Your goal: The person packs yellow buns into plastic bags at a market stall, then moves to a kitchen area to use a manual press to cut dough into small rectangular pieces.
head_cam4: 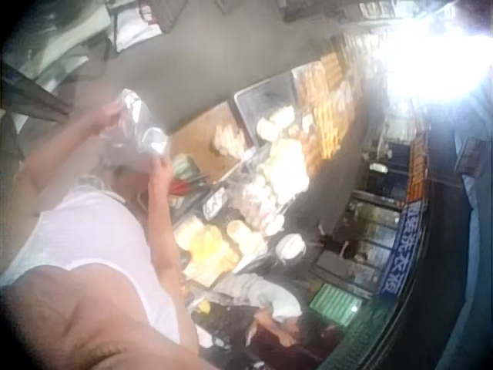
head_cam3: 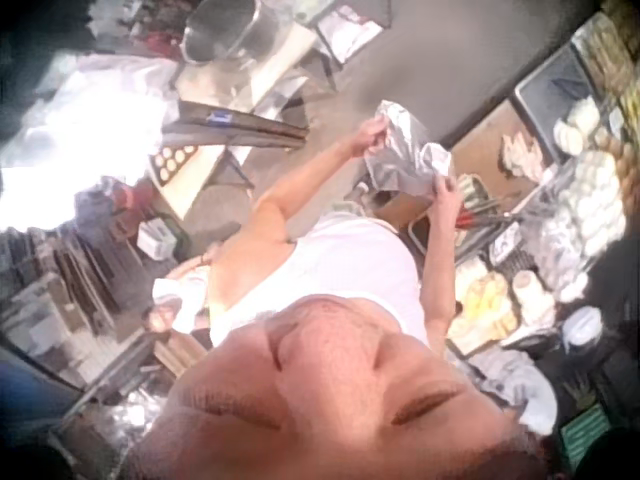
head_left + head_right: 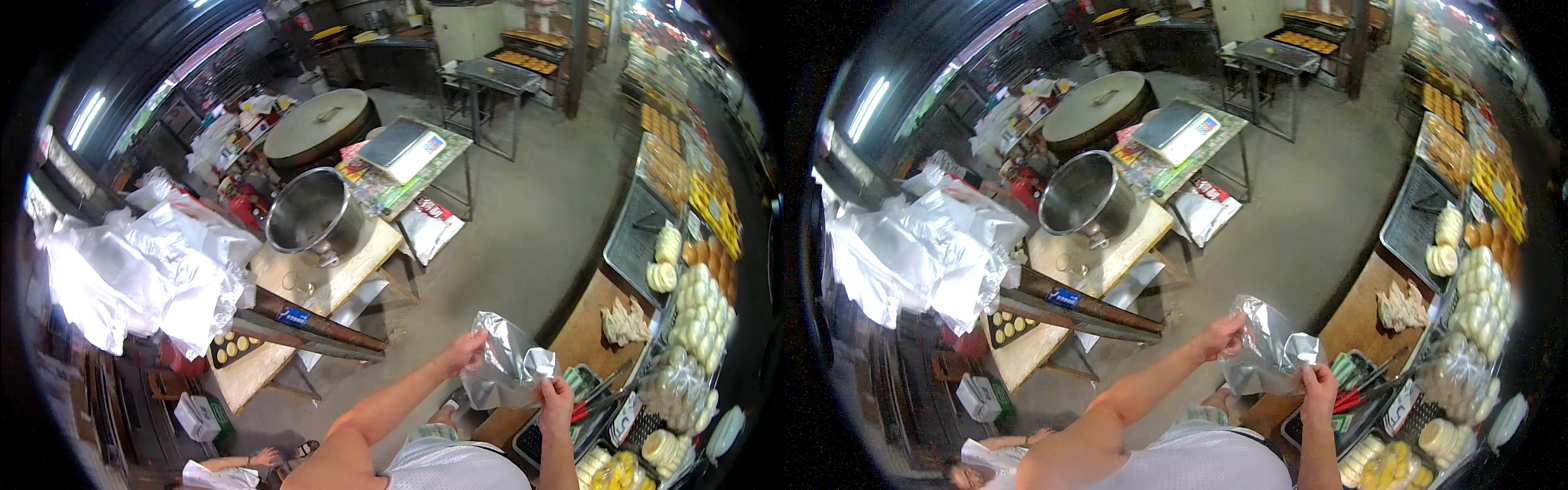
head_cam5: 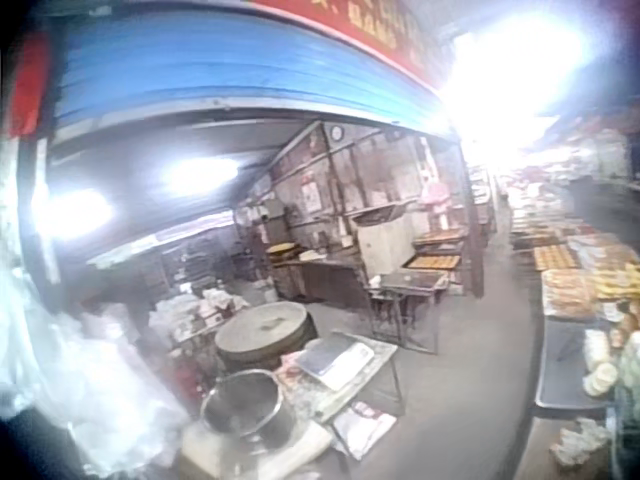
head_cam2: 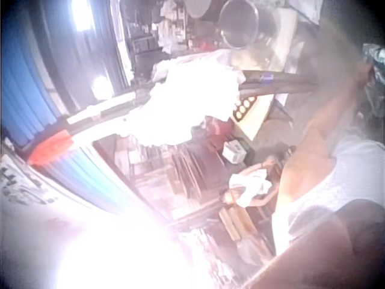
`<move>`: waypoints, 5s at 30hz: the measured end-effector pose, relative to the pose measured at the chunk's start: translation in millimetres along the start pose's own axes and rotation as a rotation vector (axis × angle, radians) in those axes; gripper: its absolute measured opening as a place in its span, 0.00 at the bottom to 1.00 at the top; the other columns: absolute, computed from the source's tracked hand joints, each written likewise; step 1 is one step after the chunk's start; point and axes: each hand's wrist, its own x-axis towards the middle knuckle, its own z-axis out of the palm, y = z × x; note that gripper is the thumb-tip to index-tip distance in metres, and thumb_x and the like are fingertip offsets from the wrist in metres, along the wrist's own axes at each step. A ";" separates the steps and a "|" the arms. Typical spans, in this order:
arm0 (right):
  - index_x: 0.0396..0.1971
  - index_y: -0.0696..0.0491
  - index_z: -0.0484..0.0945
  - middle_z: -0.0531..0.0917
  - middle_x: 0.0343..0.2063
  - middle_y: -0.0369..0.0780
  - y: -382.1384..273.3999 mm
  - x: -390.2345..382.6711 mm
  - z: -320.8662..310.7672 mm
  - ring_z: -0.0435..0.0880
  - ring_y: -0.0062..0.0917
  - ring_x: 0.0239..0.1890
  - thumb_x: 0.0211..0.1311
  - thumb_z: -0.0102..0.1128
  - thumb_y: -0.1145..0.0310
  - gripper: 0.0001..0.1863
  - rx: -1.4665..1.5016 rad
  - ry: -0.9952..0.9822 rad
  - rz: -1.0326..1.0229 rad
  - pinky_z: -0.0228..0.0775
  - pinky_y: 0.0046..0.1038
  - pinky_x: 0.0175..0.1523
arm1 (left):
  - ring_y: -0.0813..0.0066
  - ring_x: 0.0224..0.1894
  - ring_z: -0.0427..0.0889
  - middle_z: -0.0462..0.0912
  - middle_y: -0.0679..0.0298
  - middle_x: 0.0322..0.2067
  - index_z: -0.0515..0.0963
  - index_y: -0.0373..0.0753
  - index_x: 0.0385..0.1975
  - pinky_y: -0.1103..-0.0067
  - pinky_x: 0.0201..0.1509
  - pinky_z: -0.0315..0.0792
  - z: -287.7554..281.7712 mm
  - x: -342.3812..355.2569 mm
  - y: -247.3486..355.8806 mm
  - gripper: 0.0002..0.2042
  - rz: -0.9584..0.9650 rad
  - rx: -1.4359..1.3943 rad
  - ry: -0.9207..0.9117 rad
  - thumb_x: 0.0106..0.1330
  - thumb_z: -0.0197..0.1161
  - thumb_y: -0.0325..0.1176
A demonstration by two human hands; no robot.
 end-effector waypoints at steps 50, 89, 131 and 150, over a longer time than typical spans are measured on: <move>0.28 0.55 0.77 0.79 0.25 0.31 -27.0 -54.4 -78.4 0.73 0.13 0.28 0.70 0.63 0.67 0.11 0.321 0.105 -0.196 0.64 0.20 0.35 | 0.75 0.14 0.73 0.84 0.56 0.32 0.73 0.36 0.52 0.79 0.15 0.65 92.9 81.9 16.5 0.24 -0.154 0.095 -0.269 0.79 0.46 0.54; 0.34 0.53 0.78 0.85 0.29 0.38 23.7 -138.3 -167.1 0.87 0.24 0.30 0.68 0.61 0.70 0.04 0.391 0.642 -0.073 0.82 0.27 0.38 | 0.71 0.41 0.84 0.83 0.63 0.38 0.75 0.38 0.40 0.70 0.51 0.80 281.3 50.4 -94.6 0.04 -0.296 0.073 -0.560 0.75 0.56 0.30; 0.46 0.52 0.84 0.87 0.46 0.42 5.7 -197.8 -408.3 0.87 0.37 0.50 0.61 0.60 0.67 0.14 -1.326 0.580 0.577 0.81 0.40 0.50 | 0.62 0.56 0.81 0.84 0.62 0.49 0.82 0.49 0.49 0.60 0.58 0.67 522.2 100.5 -281.1 0.25 0.806 2.294 -1.430 0.52 0.71 0.52; 0.52 0.57 0.78 0.85 0.49 0.50 72.1 -187.1 -425.2 0.84 0.43 0.53 0.44 0.72 0.53 0.35 -0.771 0.853 0.347 0.74 0.39 0.61 | 0.56 0.44 0.88 0.83 0.56 0.42 0.76 0.42 0.50 0.61 0.39 0.80 473.9 111.4 -325.6 0.14 0.677 2.070 -1.221 0.66 0.57 0.34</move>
